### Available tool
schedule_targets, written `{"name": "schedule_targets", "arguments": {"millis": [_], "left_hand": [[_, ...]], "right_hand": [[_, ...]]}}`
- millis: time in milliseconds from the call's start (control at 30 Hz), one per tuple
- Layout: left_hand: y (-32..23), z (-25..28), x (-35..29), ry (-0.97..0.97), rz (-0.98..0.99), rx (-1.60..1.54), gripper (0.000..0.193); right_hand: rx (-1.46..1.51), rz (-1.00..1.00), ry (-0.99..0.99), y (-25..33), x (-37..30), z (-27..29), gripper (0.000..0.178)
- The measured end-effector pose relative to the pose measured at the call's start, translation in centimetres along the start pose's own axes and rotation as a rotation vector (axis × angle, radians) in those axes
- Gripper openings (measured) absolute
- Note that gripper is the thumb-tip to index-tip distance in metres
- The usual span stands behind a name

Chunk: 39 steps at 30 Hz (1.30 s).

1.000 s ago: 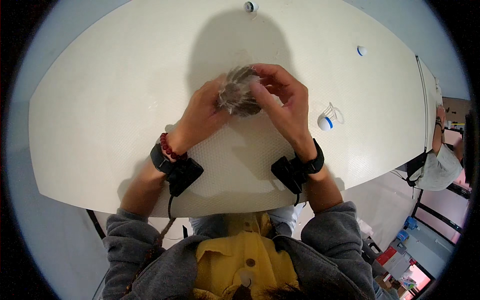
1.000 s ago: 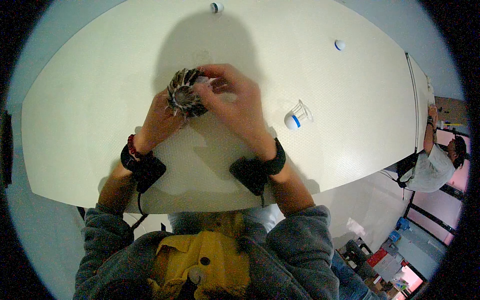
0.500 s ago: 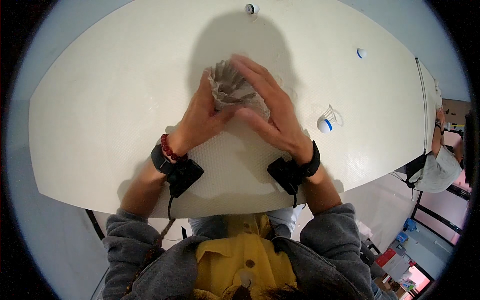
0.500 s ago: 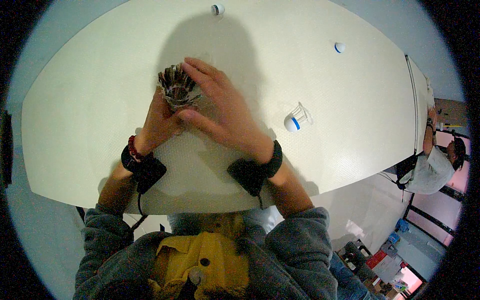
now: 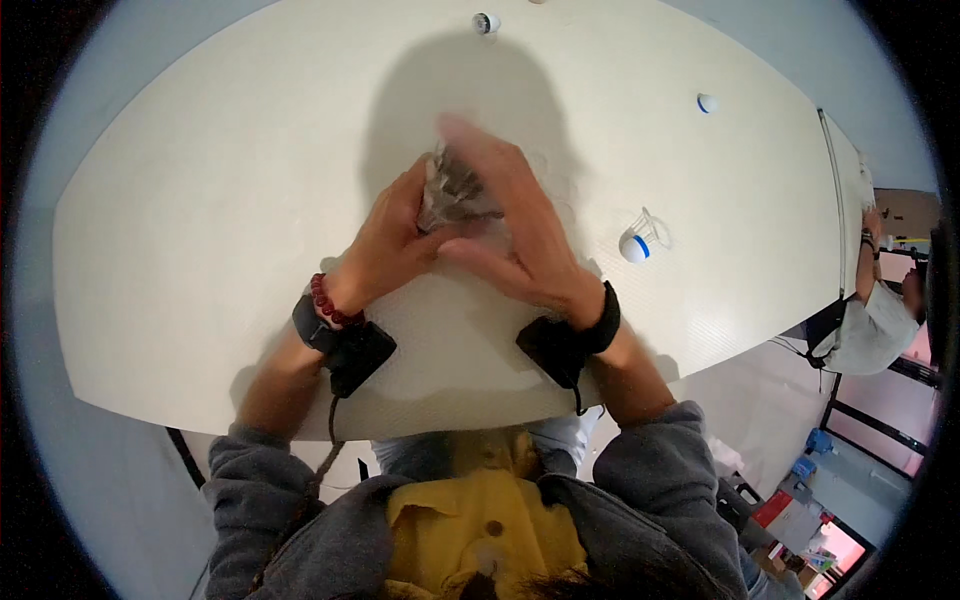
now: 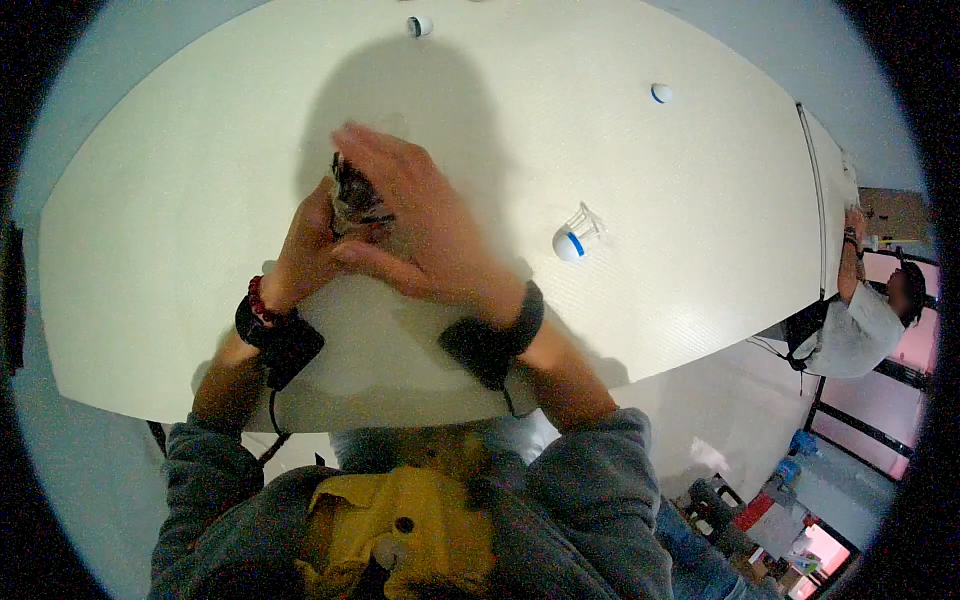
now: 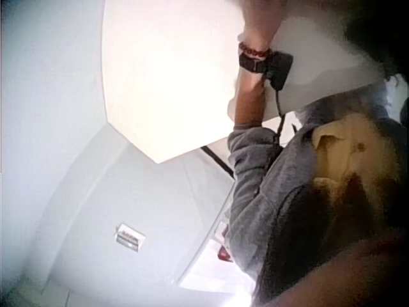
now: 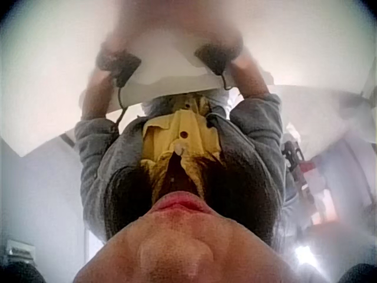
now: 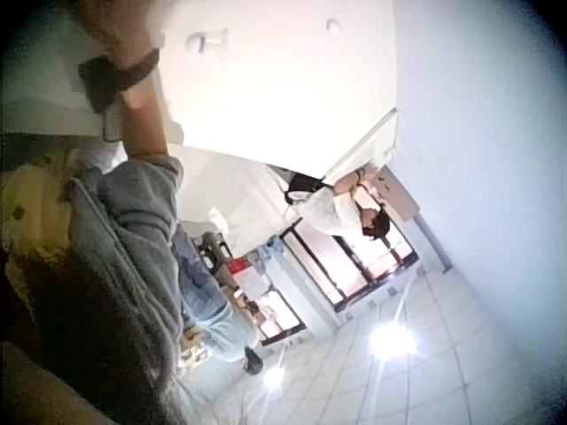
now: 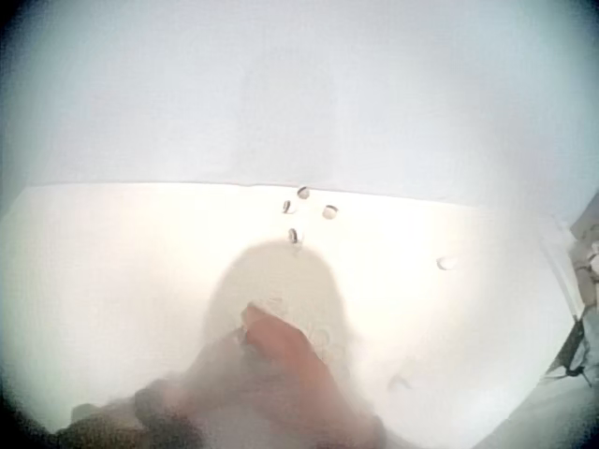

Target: The person assembles badminton shuttlecocks by placing feathers into a circular base and securing them with a cap and adhesive strip.

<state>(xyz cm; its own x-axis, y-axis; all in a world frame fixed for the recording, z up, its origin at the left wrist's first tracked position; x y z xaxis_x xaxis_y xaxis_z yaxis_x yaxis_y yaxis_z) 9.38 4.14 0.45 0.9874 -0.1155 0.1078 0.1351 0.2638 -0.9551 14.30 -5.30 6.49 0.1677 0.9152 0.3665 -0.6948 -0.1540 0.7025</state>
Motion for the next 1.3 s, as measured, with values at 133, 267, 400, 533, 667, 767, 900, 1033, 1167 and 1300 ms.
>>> {"name": "schedule_targets", "arguments": {"millis": [133,267,400,533,667,767,900,1033,1167,1300], "left_hand": [[-0.3,-0.3,0.0,0.041,0.027,-0.045,0.054],[-0.7,0.0,0.0,-0.029,0.01,0.012,0.05],[-1.3,0.9,-0.3,-0.089,-0.004,0.13,0.047],[-2.5,0.8,0.0,-0.123,-0.027,0.211,0.038],[-2.0,1.4,0.1,-0.135,0.033,0.052,0.031],[-1.3,1.8,-0.1,-0.247,-0.031,-0.063,0.021],[-1.4,1.8,-0.3,-0.232,0.005,-0.064,0.017],[-0.8,1.9,-0.4,-0.233,0.071,-0.023,0.015],[-0.6,1.5,0.3,-0.2,0.089,-0.041,0.015],[-0.6,1.8,-0.1,-0.175,0.109,0.008,0.016]], "right_hand": [[-0.014,-0.006,0.005,0.2,0.2,0.1,0.064],[-0.02,-0.007,-0.001,0.1,0.2,0.1,0.063],[-0.029,-0.036,-0.051,0.6,0.2,1.1,0.064],[-0.006,-0.13,-0.152,0.7,-0.4,2.4,0.063],[-0.088,-0.168,-0.393,-0.4,-2.2,5.0,0.058],[0.014,-0.253,-0.816,-1.8,-5.6,10.5,0.049],[0.344,-0.537,-0.899,-6.0,-11.6,16.2,0.044],[0.242,-0.749,-0.915,-9.6,-17.7,20.8,0.05],[0.744,-0.71,-0.978,-15.6,-23.7,23.6,0.027],[0.595,-0.712,-1.01,-18.1,-24.8,25.2,0.024]]}}
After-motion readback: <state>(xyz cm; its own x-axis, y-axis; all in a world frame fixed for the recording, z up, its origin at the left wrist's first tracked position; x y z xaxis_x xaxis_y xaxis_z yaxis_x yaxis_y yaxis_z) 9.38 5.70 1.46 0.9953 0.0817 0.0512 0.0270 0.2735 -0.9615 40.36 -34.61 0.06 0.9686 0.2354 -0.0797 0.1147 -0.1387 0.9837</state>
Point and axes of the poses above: each hand's wrist, its own x-axis towards the middle knuckle, its own z-axis out of the back of the hand, y = z × x, the point moved 8 cm from there along x, towards the middle knuckle, and after that the axes turned 13 degrees about y, right-handed, at the moved point
